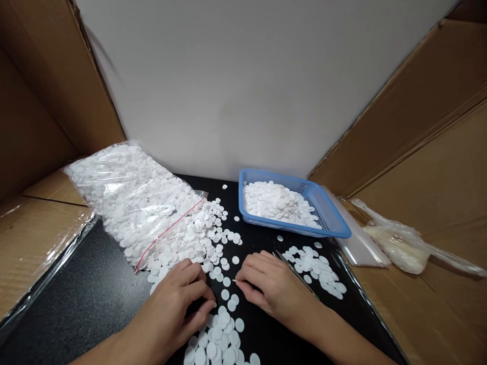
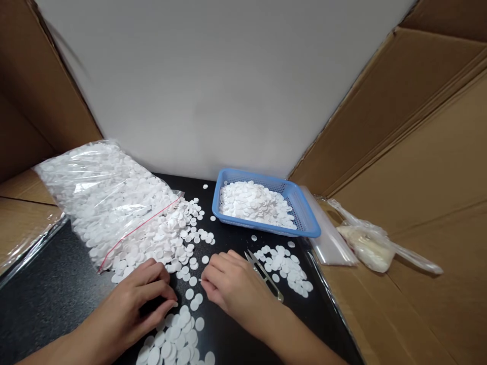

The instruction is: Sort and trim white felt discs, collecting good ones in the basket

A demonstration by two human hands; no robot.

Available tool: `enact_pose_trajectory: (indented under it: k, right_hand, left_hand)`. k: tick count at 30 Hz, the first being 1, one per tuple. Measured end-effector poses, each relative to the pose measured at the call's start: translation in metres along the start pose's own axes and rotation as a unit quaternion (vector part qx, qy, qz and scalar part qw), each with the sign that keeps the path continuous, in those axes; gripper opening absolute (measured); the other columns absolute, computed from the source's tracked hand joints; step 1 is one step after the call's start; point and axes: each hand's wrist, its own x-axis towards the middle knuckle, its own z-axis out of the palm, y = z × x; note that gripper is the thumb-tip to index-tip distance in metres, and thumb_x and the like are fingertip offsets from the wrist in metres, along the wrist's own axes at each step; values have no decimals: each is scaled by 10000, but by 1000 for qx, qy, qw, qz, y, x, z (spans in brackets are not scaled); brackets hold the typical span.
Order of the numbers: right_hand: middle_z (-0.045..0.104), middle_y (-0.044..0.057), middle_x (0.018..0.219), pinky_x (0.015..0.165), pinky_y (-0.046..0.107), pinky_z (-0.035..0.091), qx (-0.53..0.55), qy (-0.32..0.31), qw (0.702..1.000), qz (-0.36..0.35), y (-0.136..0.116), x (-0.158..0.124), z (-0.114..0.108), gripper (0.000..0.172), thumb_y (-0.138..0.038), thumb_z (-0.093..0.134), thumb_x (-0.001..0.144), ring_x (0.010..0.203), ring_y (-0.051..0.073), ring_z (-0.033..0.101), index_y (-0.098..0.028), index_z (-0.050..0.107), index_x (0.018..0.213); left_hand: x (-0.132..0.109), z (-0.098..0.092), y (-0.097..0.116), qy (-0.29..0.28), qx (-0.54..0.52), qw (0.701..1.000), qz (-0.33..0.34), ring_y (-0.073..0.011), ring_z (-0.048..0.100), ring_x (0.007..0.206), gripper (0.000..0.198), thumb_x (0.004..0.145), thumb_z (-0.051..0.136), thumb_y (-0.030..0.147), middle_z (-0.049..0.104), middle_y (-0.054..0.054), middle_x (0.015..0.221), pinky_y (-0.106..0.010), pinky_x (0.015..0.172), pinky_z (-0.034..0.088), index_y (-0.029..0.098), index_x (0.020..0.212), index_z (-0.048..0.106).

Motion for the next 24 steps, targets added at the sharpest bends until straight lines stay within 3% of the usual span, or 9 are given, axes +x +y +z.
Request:
enact_pose_trajectory:
  k: [3, 9, 14, 20, 24]
  right_hand:
    - [639, 11, 873, 707, 265, 468, 65, -73, 995, 31, -1, 1, -8, 147, -57, 624, 893, 797, 159, 599, -201, 613, 864]
    - [619, 19, 966, 756, 267, 486, 188, -77, 967, 152, -13, 4, -3, 264, 28, 514, 890, 868, 162, 602, -206, 570, 1001]
    - [646, -2, 948, 736, 238, 495, 280, -110, 938, 174, -25, 4, -2, 214, -30, 502, 934, 823, 138, 616, -221, 582, 992]
    - [577, -11, 836, 608, 229, 470, 159, -25, 971, 174, -21, 10, 12, 142, -60, 630, 893, 673, 127, 569, -197, 595, 910]
    - [588, 3, 850, 573, 240, 479, 53, 6, 992, 115, -19, 11, 29, 190, -103, 727, 845, 645, 136, 576, -178, 617, 979]
  left_hand:
    - [0, -1, 1, -4, -14, 999, -29, -201, 543, 866, 166, 925, 535, 83, 588, -14, 885, -308, 743, 452, 229, 871, 592]
    - [-3, 0, -2, 52, -67, 994, -64, -179, 608, 899, 295, 983, 423, 105, 633, 3, 996, -295, 774, 492, 307, 1158, 547]
    - [-5, -2, -3, 68, -47, 992, -93, -175, 599, 834, 267, 983, 378, 102, 634, 18, 944, -301, 739, 476, 291, 1060, 548]
    - [-4, 1, -10, 58, 15, 994, -90, -214, 559, 867, 222, 922, 450, 65, 601, -3, 946, -336, 738, 434, 255, 962, 557]
    - [-3, 0, -13, 50, 49, 995, -77, -215, 544, 875, 283, 955, 398, 48, 596, -12, 965, -346, 750, 414, 256, 1005, 584]
